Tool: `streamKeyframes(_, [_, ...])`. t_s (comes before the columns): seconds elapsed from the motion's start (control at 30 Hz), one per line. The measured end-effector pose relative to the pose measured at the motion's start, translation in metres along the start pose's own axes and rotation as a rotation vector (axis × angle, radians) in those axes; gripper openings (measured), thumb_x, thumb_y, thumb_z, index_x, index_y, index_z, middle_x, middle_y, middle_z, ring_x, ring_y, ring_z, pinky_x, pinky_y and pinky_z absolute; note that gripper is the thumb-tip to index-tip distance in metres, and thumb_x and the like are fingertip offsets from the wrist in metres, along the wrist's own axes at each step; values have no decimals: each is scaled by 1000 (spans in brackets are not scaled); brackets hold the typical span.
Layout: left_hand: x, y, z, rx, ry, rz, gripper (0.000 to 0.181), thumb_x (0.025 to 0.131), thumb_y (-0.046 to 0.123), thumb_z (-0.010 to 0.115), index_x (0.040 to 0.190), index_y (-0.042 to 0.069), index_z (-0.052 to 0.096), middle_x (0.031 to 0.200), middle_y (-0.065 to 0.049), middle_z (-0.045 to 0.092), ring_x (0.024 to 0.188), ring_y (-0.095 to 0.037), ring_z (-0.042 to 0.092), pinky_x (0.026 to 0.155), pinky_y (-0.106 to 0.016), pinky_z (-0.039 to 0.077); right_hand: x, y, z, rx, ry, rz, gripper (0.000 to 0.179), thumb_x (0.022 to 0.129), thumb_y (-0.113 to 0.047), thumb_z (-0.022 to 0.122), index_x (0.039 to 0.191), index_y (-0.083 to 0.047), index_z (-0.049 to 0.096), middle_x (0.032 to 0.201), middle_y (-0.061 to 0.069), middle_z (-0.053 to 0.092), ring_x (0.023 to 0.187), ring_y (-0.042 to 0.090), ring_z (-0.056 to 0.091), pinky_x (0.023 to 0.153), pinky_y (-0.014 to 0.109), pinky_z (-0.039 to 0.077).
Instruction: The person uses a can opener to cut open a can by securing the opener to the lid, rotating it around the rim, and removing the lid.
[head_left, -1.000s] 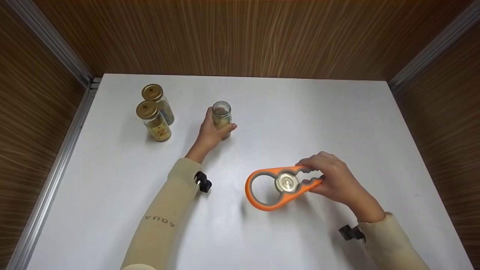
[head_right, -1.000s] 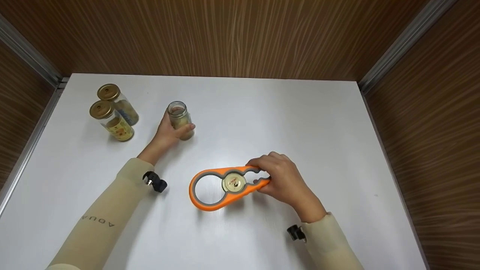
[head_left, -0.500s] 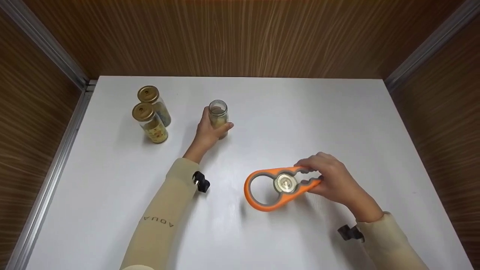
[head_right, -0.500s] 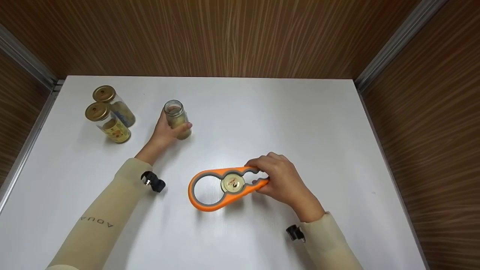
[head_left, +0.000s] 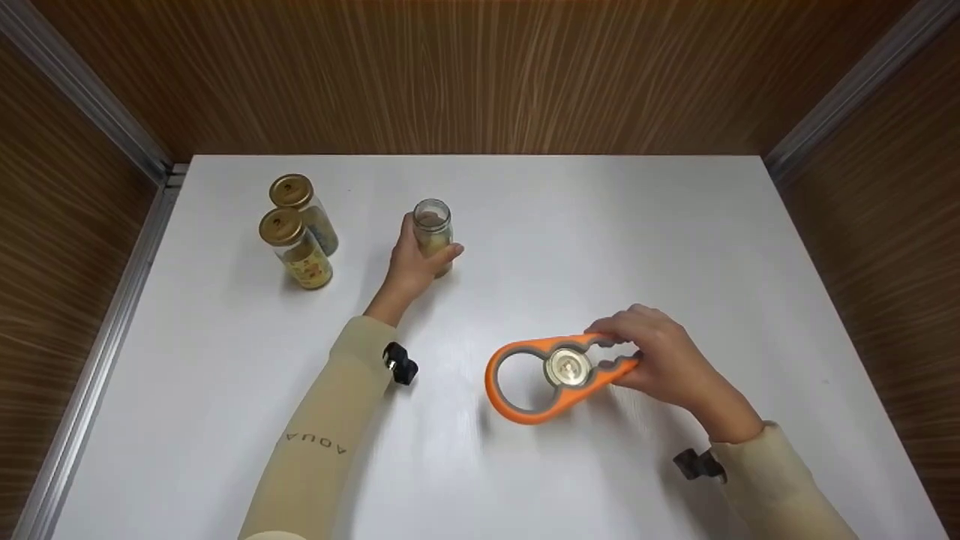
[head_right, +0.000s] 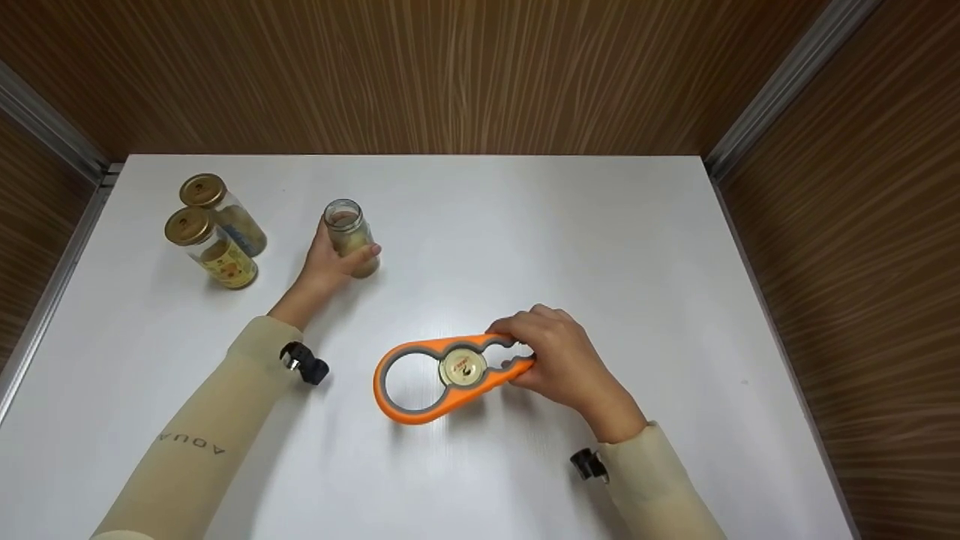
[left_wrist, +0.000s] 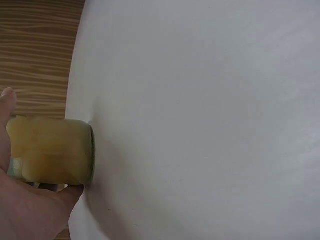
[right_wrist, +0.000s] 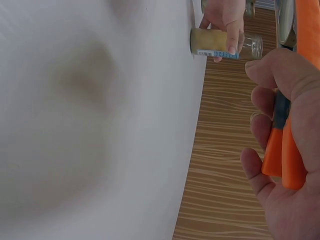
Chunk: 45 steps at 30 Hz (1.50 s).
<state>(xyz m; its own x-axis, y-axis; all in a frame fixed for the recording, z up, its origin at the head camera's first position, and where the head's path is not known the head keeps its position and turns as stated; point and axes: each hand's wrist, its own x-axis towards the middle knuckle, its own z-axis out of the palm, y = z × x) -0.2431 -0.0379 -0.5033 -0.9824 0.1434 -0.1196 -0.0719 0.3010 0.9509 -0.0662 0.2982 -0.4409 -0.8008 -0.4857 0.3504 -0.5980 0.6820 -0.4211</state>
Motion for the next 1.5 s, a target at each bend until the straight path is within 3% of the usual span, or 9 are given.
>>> streamKeyframes(0.23, [-8, 7, 0, -100, 40, -69, 105, 78, 36, 86, 154, 38, 14, 161, -7, 26, 147, -30, 27, 110, -49, 41, 4, -2, -2, -12, -7, -4, 49, 66, -11, 88, 109, -26, 73, 88, -15, 67, 80, 6, 53, 71, 26, 42])
streamKeyframes(0.37, [-22, 7, 4, -92, 85, -21, 119, 75, 34, 88, 158, 40, 2, 162, -8, 22, 149, -32, 25, 116, -50, 31, 6, -2, -6, -10, 4, -2, 50, 65, -10, 90, 109, -26, 73, 87, -15, 66, 81, 5, 52, 72, 25, 41])
streamKeyframes(0.63, [-79, -1, 21, -106, 230, 99, 106, 82, 32, 82, 160, 25, 11, 162, -4, 23, 151, -21, 19, 122, -44, 20, 7, -4, -6, -5, 15, -11, 53, 63, -5, 90, 110, -25, 73, 88, -15, 67, 81, 6, 53, 72, 25, 42])
streamKeyframes(0.8, [-118, 2, 34, -313, 247, 165, 72, 92, 16, 71, 151, 12, 30, 154, -9, 33, 146, -22, 28, 120, -40, 26, 7, -6, -7, -4, 15, -16, 54, 63, -4, 89, 110, -25, 73, 88, -16, 66, 80, 8, 55, 73, 26, 41])
streamKeyframes(0.9, [-135, 5, 43, -521, 108, 135, 48, 94, 3, 63, 137, 4, 42, 140, -17, 47, 135, -31, 46, 113, -40, 39, 8, -7, -9, -3, 11, -15, 53, 64, -4, 87, 110, -26, 73, 89, -19, 66, 81, 5, 54, 75, 24, 40])
streamKeyframes(1.0, [-145, 4, 53, -788, -128, -6, 35, 95, 2, 58, 128, 2, 46, 130, -19, 55, 122, -33, 57, 104, -38, 48, 9, -9, -11, -1, 17, -15, 52, 64, -5, 87, 110, -26, 73, 89, -18, 66, 81, 6, 54, 76, 24, 40])
streamKeyframes(1.1, [-154, 5, 63, -1065, -354, -199, 39, 96, 8, 56, 133, 6, 44, 137, -16, 54, 125, -31, 58, 109, -40, 44, 10, -12, -11, -1, 22, -16, 51, 65, -7, 88, 110, -25, 73, 89, -16, 67, 81, 9, 56, 76, 26, 41])
streamKeyframes(1.2, [-161, 4, 74, -1300, -537, -297, 47, 96, 18, 61, 139, 11, 43, 146, -15, 48, 132, -32, 52, 117, -46, 33, 11, -15, -11, 12, 24, -25, 49, 66, -9, 88, 111, -25, 73, 91, -15, 68, 82, 10, 57, 75, 27, 42])
streamKeyframes(1.5, [-160, 19, 112, -1381, -989, -275, 91, 77, 28, 83, 154, 9, 37, 157, -14, 39, 142, -24, 41, 111, -30, 40, 9, -19, -8, 10, 29, -33, 47, 68, -16, 89, 111, -25, 73, 91, -15, 68, 83, 6, 55, 76, 27, 42])
